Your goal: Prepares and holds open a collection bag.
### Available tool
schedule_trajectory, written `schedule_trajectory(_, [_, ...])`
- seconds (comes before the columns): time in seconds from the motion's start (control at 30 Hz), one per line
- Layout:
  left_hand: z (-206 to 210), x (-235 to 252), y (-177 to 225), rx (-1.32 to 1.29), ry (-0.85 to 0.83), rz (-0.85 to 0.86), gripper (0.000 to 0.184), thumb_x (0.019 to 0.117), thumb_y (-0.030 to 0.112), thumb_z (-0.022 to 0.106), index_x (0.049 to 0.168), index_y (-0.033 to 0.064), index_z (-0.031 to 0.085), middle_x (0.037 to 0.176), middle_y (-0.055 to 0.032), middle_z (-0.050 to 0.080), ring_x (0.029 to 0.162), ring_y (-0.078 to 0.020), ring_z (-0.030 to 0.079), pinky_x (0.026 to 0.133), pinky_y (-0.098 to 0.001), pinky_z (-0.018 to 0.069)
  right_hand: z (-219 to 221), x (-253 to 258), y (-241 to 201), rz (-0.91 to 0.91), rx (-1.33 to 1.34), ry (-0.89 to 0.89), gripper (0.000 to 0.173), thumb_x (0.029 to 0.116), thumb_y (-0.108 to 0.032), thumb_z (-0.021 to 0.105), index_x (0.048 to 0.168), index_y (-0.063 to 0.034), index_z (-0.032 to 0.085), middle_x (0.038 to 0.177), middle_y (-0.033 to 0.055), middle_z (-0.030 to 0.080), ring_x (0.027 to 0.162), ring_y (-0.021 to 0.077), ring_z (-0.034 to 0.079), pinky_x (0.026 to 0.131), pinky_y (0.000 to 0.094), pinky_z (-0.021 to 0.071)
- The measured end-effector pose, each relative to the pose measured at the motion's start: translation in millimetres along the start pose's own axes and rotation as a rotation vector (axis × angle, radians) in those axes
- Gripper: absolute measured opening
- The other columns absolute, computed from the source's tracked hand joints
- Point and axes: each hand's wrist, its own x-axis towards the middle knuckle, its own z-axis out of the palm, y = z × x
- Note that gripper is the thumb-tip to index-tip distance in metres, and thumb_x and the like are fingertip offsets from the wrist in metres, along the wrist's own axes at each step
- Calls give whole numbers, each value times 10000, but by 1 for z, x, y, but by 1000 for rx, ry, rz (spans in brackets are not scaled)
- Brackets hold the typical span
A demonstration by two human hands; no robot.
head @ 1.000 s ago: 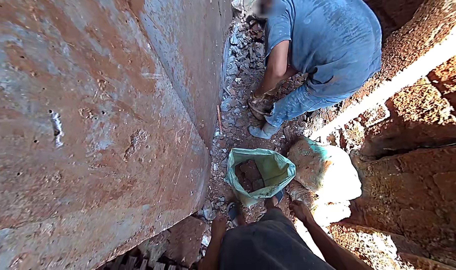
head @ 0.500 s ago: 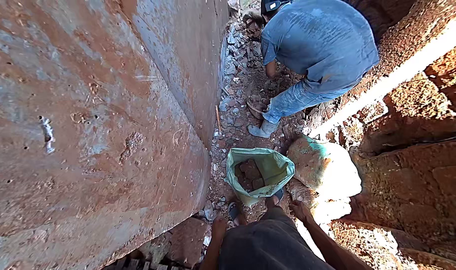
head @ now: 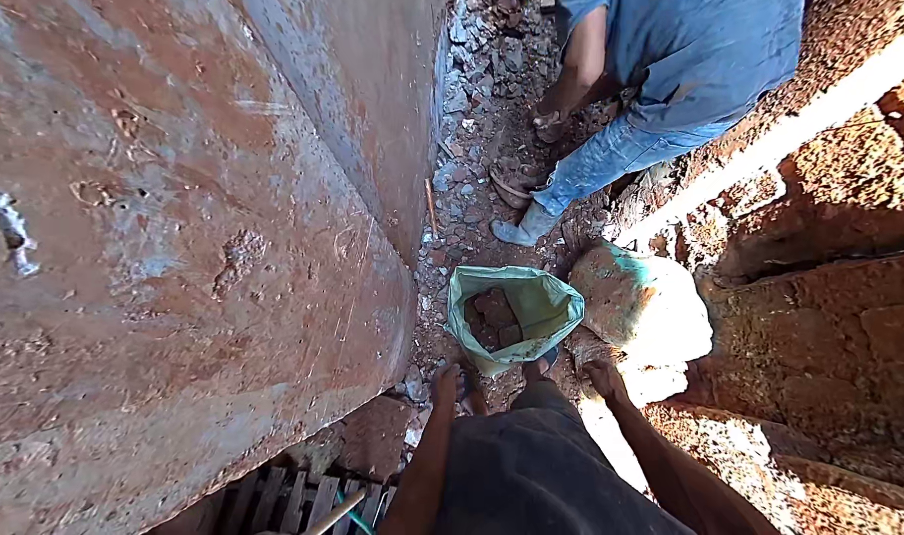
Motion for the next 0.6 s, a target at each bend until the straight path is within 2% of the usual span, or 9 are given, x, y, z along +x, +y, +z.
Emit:
schedule_trajectory(0.07, [15, -2, 17, -18, 27, 12, 545, 1055, 286, 586, 1484, -8, 423, 1373, -304, 546, 1150, -406, 605, 913, -539, 517, -13, 3, -18, -18, -34, 93, 360, 1051, -230, 563, 1308, 12, 637, 1245, 261, 672, 1164, 400, 653, 1027, 591, 482])
schedule_trajectory(0.17, [36, 6, 35, 29, 92, 32, 770, 995, 355, 684, 1564, 8, 296, 1424, -331, 502, 1240, -455, 560, 968, -602, 491, -31, 5, -52, -7, -58, 220, 490, 1033, -287, 615, 1417, 11, 547, 1316, 269, 643, 1254, 419, 606, 1077, 593, 443])
schedule_trajectory(0.27, [53, 19, 44, 184, 126, 34, 854, 949, 369, 743, 1563, -14, 291, 1408, -330, 510, 1233, -440, 557, 966, -585, 492, -38, 22, -78, -16, -90, 258, 654, 1000, -353, 670, 1502, -4, 437, 1335, 258, 636, 1257, 419, 606, 1070, 582, 455])
schedule_trajectory(0.37, [70, 37, 37, 273, 117, -21, 822, 949, 346, 748, 1547, -2, 304, 1363, -325, 539, 1142, -428, 615, 895, -558, 536, -38, 50, -99, -9, -119, 237, 807, 962, -403, 707, 1565, -15, 336, 1395, 273, 582, 1294, 421, 574, 1088, 581, 445])
schedule_trajectory(0.47, [87, 50, 22, 209, 142, -45, 708, 988, 193, 687, 1556, 9, 305, 1350, -330, 543, 1061, -430, 658, 840, -549, 579, -27, 85, -111, 39, -136, 201, 872, 936, -404, 735, 1574, -5, 296, 1438, 278, 547, 1330, 413, 551, 1101, 567, 442])
schedule_trajectory(0.53, [97, 49, 17, 166, 198, -14, 548, 1032, 91, 573, 1526, -17, 362, 1340, -330, 555, 1073, -426, 662, 863, -547, 580, -17, 104, -109, 51, -119, 168, 781, 949, -352, 730, 1545, -7, 360, 1417, 269, 570, 1332, 408, 553, 1111, 562, 432])
schedule_trajectory(0.6, [105, 46, 15, 96, 268, 9, 399, 1048, 32, 482, 1439, -49, 468, 1327, -321, 565, 1121, -413, 628, 911, -551, 542, -7, 115, -105, 31, -94, 141, 603, 1014, -296, 641, 1506, -9, 442, 1410, 265, 582, 1338, 406, 550, 1123, 560, 417])
